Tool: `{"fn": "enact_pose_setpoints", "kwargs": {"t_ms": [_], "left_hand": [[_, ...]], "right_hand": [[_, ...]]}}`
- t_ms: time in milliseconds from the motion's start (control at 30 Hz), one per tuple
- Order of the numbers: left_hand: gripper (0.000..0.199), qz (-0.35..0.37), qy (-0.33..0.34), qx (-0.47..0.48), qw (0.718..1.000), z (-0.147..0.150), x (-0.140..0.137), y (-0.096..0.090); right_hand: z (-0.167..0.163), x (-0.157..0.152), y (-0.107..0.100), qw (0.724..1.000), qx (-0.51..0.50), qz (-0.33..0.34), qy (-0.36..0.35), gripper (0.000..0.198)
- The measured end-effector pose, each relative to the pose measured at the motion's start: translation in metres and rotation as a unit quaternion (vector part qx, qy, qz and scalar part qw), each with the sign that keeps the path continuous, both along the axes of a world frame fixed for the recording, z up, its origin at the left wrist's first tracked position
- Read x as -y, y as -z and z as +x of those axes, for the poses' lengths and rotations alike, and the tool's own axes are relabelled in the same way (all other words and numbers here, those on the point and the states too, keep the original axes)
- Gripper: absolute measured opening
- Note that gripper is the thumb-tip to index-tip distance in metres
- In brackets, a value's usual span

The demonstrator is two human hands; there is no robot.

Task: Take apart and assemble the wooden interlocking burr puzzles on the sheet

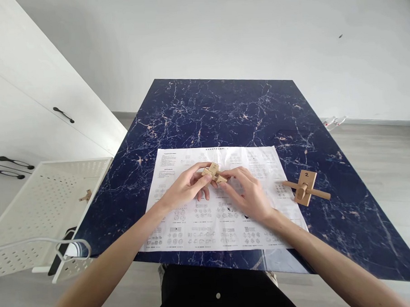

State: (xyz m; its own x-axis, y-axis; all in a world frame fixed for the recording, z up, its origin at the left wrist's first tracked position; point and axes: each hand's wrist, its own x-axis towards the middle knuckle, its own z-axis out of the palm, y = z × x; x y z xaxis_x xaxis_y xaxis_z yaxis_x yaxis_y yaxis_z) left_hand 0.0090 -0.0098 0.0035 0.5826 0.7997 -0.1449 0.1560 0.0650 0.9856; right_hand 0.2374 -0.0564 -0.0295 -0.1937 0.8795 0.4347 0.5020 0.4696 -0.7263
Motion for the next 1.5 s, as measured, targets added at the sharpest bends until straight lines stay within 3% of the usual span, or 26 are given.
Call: {"fn": "enact_pose_setpoints", "kwargs": {"t_ms": [600,933,1167,1400,1500], "left_hand": [[0.060,-0.043,0.055,0.079,0.994,-0.007,-0.006,0.007],[0.068,-0.109,0.123,0.160,0.973,-0.007,-0.002,-0.001],[0.092,-0.139,0.192,0.156,0.959,-0.013,-0.004,0.003],[0.110,-0.123,0.246,0.173,0.946,-0.012,-0.003,0.000],[0.126,-0.133,0.243,0.167,0.946,-0.015,-0.001,-0.005]], "right_hand": [[-0.002,0.005,0.002,0.999,-0.045,-0.021,-0.017,0.018],[-0.003,0.007,0.004,0.999,-0.047,-0.015,-0.008,0.024],[-0.004,0.009,-0.005,0.997,-0.069,-0.022,-0.040,0.023],[-0.006,0.011,-0.013,0.994,-0.088,-0.024,-0.066,0.020],[-0.002,0.007,-0.013,0.995,-0.090,-0.039,-0.035,0.017]]}}
